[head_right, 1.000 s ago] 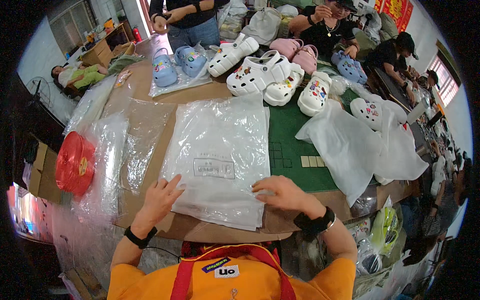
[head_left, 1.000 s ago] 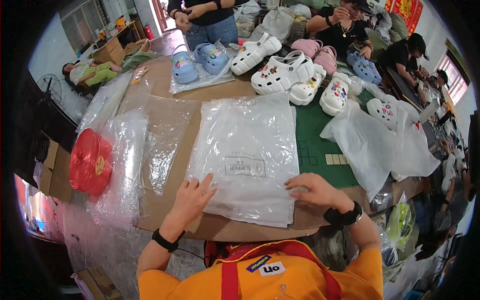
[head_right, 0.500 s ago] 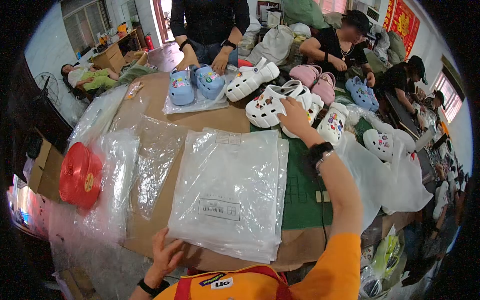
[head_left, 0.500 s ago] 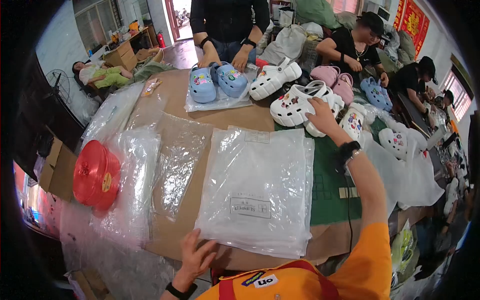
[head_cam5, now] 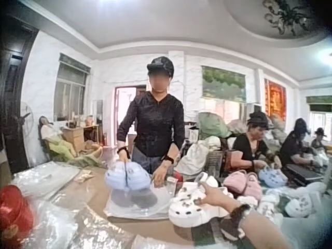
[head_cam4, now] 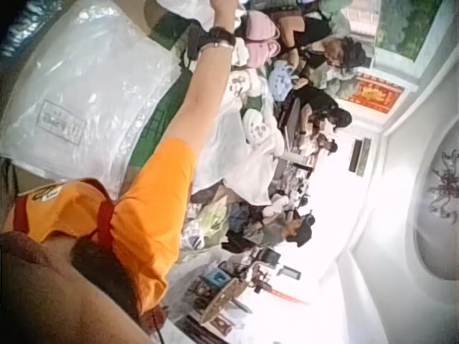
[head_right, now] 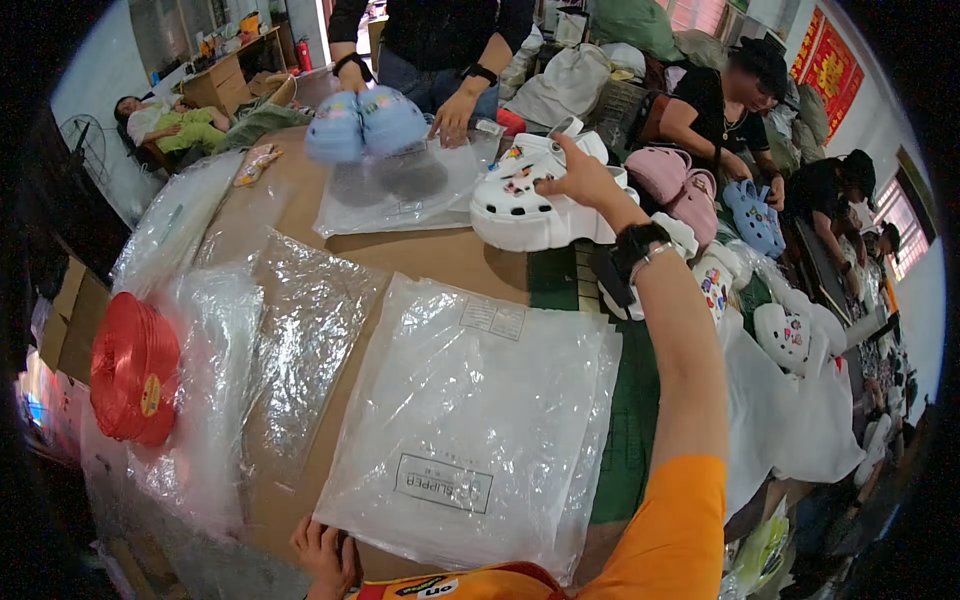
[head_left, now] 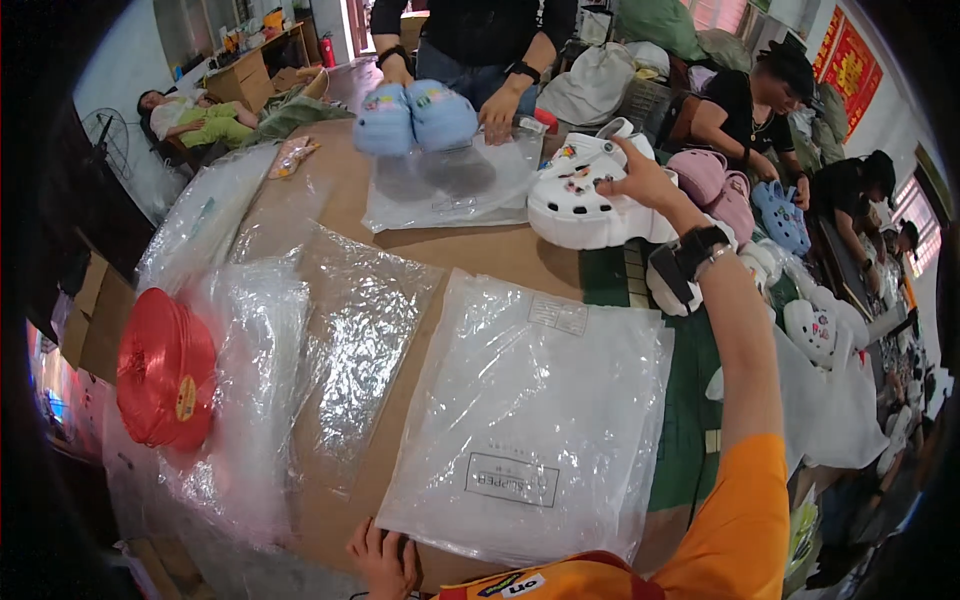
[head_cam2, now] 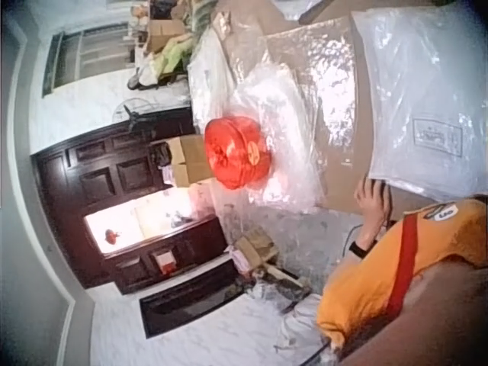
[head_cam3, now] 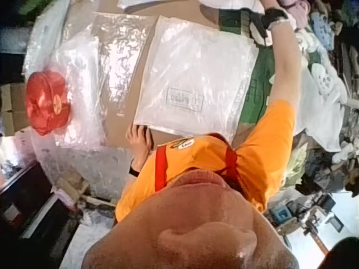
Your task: The recorder is packaging pairs of foam clogs into individual plastic bags and placing them into a larger transport bag.
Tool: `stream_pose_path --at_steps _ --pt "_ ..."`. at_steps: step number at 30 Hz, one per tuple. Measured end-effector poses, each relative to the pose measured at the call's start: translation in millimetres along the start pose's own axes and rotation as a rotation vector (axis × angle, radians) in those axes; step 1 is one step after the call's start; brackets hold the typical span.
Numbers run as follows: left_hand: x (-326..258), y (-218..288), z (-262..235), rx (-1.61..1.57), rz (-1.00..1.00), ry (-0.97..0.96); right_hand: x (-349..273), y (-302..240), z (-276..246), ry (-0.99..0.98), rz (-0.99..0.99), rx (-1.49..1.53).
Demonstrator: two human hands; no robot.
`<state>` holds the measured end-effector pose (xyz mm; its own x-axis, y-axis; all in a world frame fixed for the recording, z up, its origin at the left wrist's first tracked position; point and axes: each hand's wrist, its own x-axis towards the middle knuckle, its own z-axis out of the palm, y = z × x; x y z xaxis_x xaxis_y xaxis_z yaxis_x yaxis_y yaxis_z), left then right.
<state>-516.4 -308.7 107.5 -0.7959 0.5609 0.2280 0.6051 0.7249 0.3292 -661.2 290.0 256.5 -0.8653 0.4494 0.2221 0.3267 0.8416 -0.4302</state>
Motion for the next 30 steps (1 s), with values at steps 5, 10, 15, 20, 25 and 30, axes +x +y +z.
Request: stream_pose_path --at_steps 5,10,15,20,25,30 --pt "12 9 -13 -0.038 -0.011 -0.076 60 3 4 -0.308 0.18 0.013" --pt "12 11 -9 -0.041 -0.021 -0.024 69 -7 17 -0.339 0.273 0.158" --pt "9 8 -5 -0.04 -0.019 0.007 66 -6 19 -0.48 0.391 0.365" --pt "17 11 -7 -0.043 0.003 0.006 98 27 29 -0.055 0.044 -0.617" --pt "14 11 -11 -0.042 -0.015 -0.016 82 -1 27 -0.048 0.069 -0.887" --pt "12 12 -8 -0.036 -0.028 -0.001 59 13 25 -0.016 -0.114 -0.715"
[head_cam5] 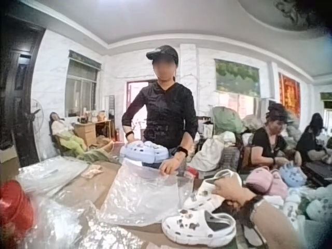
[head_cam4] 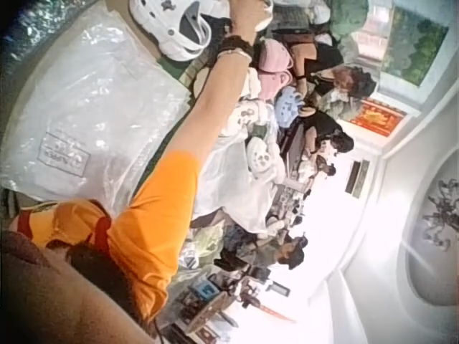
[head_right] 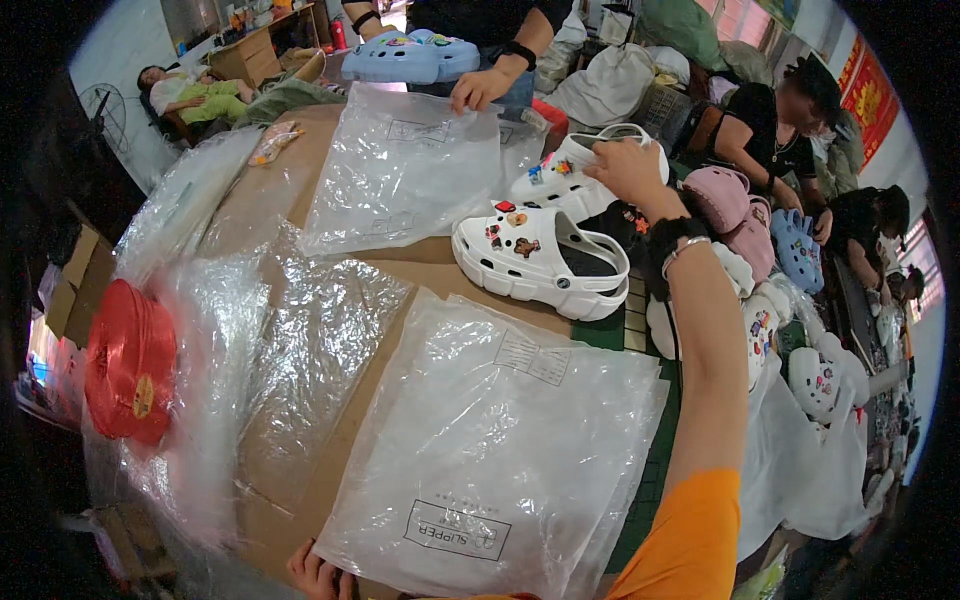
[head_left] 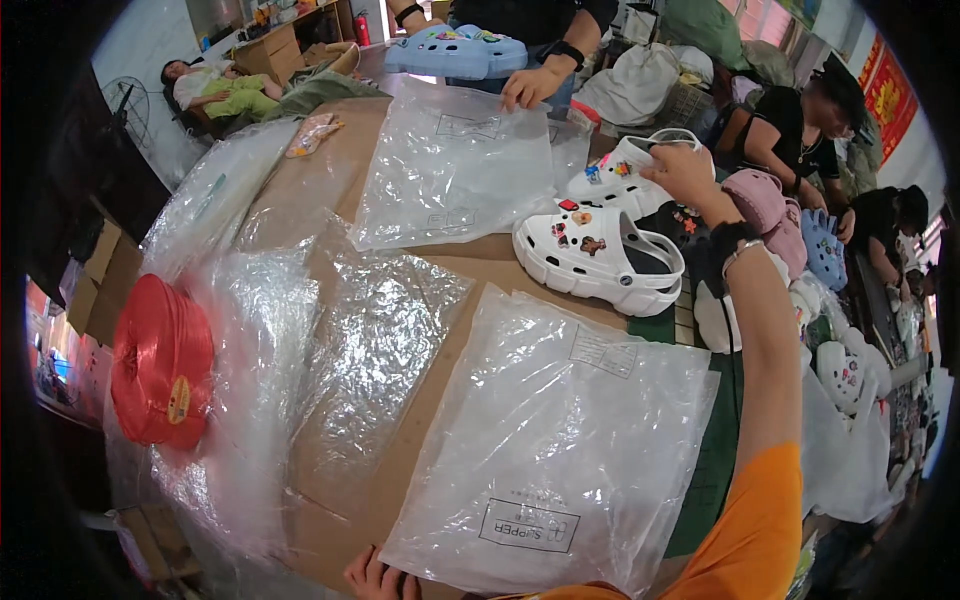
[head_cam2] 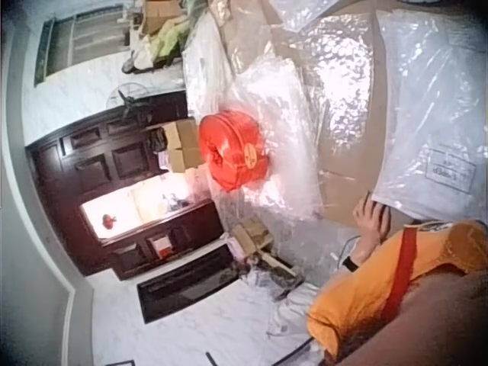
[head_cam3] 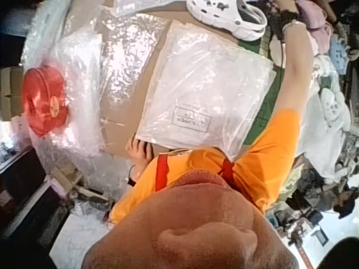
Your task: The recorder is packaging pairs of foam clogs into individual plastic bags and placing them into a larger transport bag.
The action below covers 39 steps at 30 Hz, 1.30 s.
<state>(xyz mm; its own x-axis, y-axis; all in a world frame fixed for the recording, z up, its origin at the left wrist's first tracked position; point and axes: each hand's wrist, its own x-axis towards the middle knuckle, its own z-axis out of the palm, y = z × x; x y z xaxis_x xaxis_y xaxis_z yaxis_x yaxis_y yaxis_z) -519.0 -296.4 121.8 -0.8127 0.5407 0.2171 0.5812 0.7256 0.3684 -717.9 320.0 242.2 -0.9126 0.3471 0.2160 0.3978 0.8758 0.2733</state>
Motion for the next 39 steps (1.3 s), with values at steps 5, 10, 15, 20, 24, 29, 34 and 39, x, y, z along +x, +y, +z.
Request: stream_pose_path --at_steps 5,10,15,20,24,29,34,39 --pt "4 0 -4 -0.018 0.022 -0.018 -20 -21 20 -0.056 -0.064 0.292" --pt "3 2 -6 -0.019 0.008 -0.049 -48 -43 7 -0.056 -0.113 0.275" --pt "6 0 -3 -0.023 0.011 -0.013 -56 -76 33 0.4 0.005 0.113" --pt "0 -3 -5 -0.028 0.007 -0.019 -57 -68 14 0.474 0.026 0.183" --pt "-9 -14 3 -0.031 0.04 0.013 -68 -59 -52 0.444 0.037 0.008" --pt "-13 -13 -2 -0.075 0.031 0.012 -106 -54 -127 0.663 -0.175 -0.225" --pt "-15 -22 1 -0.285 0.137 0.172 -157 -102 -180 0.603 -0.282 -0.147" --pt "-12 -13 -12 -0.828 -0.046 0.113 -197 -186 -189 0.401 -0.47 0.111"
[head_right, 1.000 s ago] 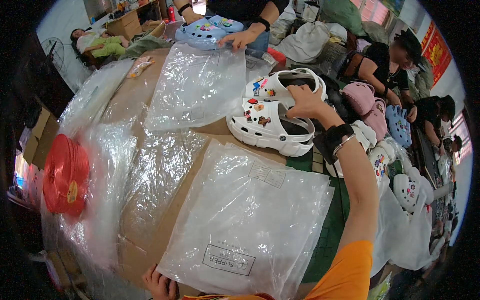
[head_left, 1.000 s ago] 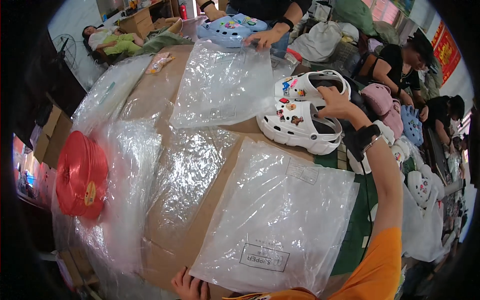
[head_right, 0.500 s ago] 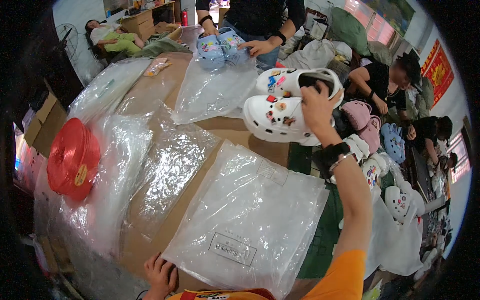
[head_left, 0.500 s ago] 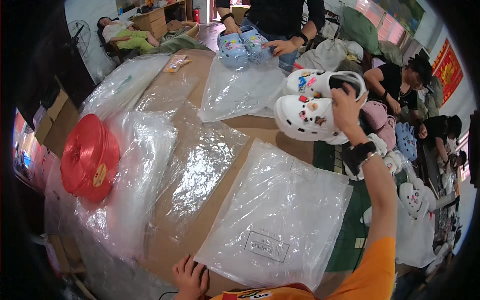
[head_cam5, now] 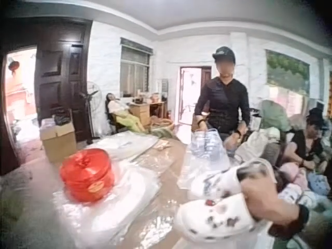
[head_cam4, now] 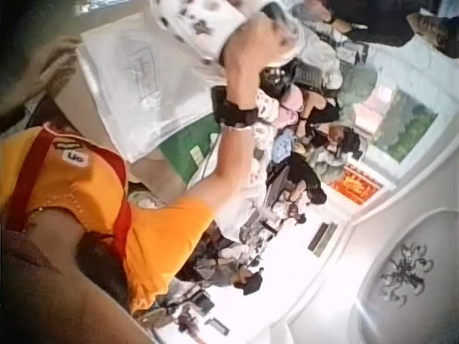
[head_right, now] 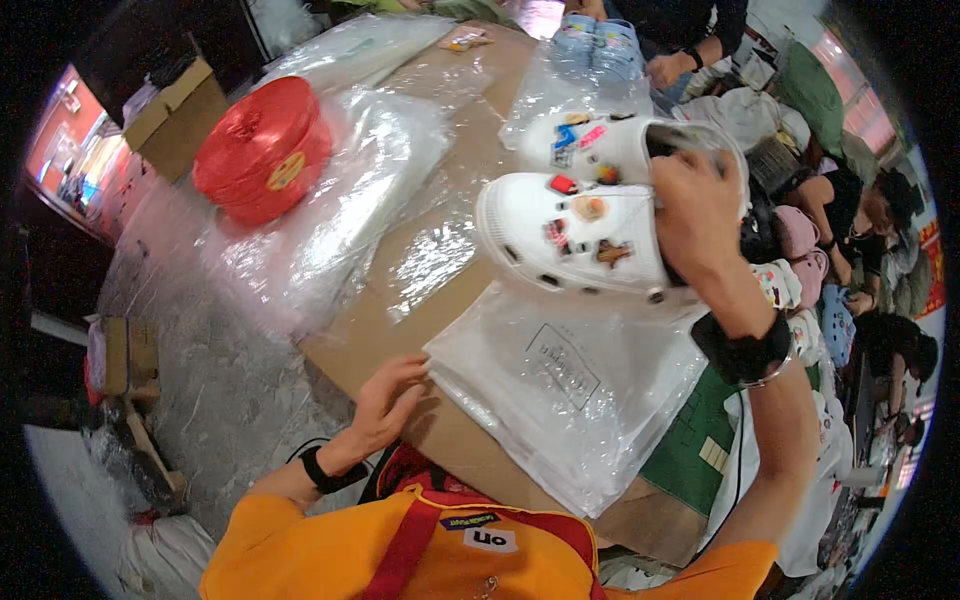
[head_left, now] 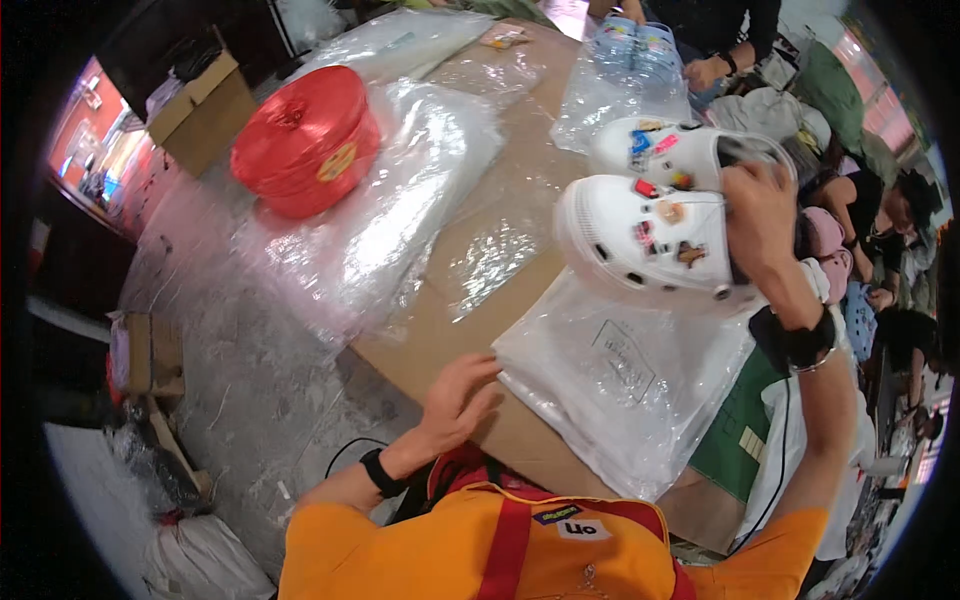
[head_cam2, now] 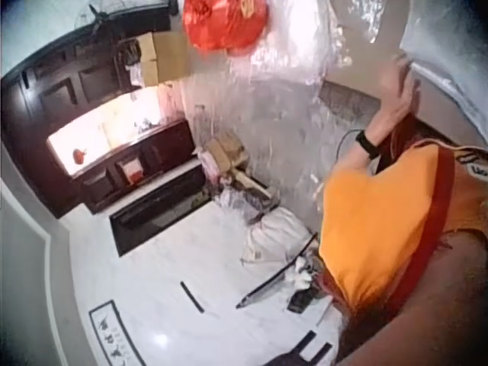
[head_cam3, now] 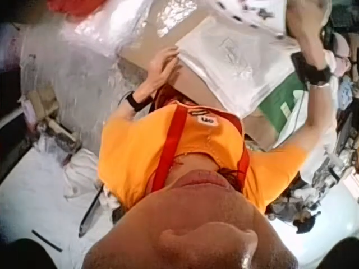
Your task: The recorder is packaging pairs of foam clogs into individual plastic bags and placing them into a larger transport bag.
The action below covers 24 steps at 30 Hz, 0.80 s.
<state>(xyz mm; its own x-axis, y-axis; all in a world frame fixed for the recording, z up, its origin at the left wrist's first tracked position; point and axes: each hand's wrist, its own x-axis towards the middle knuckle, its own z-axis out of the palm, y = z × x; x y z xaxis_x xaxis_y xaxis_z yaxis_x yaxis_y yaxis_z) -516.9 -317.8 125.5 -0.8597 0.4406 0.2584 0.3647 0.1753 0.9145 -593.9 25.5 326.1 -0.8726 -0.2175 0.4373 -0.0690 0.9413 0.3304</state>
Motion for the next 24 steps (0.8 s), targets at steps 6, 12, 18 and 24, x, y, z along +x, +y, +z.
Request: stream_pose_path --at_steps 6,12,18,24 --pt "37 25 -9 -0.423 -0.238 0.352 7 -104 -2 -0.189 0.054 0.559" --pt "87 51 -82 -0.458 -0.056 0.482 -1 -164 6 -0.48 0.34 1.317" --pt "113 -36 -115 0.24 -0.185 0.319 -44 -187 2 -0.513 -0.074 1.365" --pt "81 38 -101 0.463 0.23 0.292 -89 -146 -22 -0.465 -0.139 1.174"
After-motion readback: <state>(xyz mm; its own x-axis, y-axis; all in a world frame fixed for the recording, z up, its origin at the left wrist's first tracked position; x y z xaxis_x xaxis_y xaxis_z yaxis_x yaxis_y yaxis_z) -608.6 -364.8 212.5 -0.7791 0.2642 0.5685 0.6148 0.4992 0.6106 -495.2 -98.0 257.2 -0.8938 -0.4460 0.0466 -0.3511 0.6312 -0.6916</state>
